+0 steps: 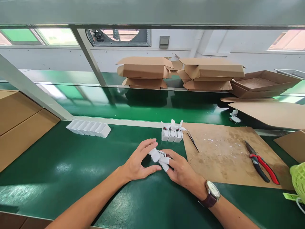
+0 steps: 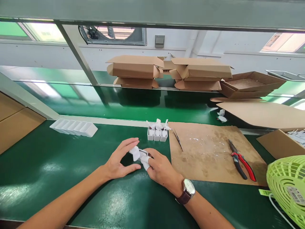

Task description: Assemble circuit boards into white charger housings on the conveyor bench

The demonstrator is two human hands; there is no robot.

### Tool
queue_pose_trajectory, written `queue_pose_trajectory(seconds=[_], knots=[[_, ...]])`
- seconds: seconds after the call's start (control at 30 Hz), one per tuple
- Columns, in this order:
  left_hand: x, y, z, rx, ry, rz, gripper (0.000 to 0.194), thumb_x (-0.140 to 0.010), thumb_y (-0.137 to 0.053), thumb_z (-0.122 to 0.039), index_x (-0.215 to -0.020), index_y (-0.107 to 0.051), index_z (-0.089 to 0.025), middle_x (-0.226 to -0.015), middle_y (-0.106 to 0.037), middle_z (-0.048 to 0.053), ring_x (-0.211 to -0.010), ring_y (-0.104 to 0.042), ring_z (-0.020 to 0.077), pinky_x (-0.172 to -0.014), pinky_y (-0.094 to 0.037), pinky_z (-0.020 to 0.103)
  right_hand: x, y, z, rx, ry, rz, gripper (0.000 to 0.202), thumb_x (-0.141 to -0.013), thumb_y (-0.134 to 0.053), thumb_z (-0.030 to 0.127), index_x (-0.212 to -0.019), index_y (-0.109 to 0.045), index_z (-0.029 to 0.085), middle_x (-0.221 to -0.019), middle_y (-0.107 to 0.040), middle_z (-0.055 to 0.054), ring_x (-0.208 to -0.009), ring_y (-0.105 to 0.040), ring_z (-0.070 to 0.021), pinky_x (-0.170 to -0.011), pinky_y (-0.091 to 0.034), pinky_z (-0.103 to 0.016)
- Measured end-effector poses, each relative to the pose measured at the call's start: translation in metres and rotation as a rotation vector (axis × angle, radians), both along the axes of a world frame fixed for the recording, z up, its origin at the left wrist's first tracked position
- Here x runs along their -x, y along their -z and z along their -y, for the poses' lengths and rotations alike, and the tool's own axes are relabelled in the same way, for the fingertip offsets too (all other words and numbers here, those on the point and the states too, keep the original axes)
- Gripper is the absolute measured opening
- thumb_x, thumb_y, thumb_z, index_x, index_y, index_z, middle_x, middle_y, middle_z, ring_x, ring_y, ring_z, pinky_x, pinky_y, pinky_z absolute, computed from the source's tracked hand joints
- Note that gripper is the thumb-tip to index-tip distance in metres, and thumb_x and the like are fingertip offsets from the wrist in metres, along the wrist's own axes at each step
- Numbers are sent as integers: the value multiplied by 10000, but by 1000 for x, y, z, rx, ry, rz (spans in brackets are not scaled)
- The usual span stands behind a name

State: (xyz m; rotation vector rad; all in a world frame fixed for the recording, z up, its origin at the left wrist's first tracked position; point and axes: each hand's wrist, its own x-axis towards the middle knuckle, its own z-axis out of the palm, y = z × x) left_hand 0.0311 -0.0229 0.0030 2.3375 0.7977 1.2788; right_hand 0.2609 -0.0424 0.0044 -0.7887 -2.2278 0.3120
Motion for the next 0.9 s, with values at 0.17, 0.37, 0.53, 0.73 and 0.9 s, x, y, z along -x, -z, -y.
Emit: queue_pose_trajectory(seconds=[0.17,0.37,0.53,0.73,0.9], knots=[[0,-3,1,132,-47,40,370,-921,-613,-132,-1272,-537,-218,-1110,-662,90,-973,-666,194,-839,-590,342,1,1,3,36,51,55,452,-915,-503,19,-1335,-529,185,-1273,-662,-141,-1129,-687,-245,-921,-653,-417],[3,-3,2,338,-16,82,293,-900,-619,-139,-1160,-524,-238,-1043,-646,51,-883,-642,164,-777,-567,299,2,-3,2,35,33,63,406,-929,-500,53,-1312,-515,186,-1216,-663,-148,-1064,-690,-265,-845,-664,-429],[2,-1,1,374,-14,84,263,-912,-625,-169,-1131,-503,-247,-1029,-641,40,-876,-646,159,-754,-565,283,6,-4,1,57,58,148,451,-914,-513,54,-1335,-523,215,-1162,-662,-138,-965,-686,-271,-751,-654,-411],[2,-1,-1,391,-19,68,239,-910,-621,-181,-1106,-496,-236,-984,-626,31,-818,-629,142,-729,-557,268,4,6,1,94,99,-56,341,-979,-564,155,-1302,-502,244,-1153,-693,-107,-970,-724,-245,-804,-647,-397],[3,-3,-1,406,-24,72,250,-898,-636,-185,-1096,-498,-246,-957,-621,11,-791,-616,129,-719,-546,252,2,10,2,28,97,-59,340,-980,-575,151,-1299,-505,246,-1152,-718,-106,-979,-739,-243,-784,-645,-372]])
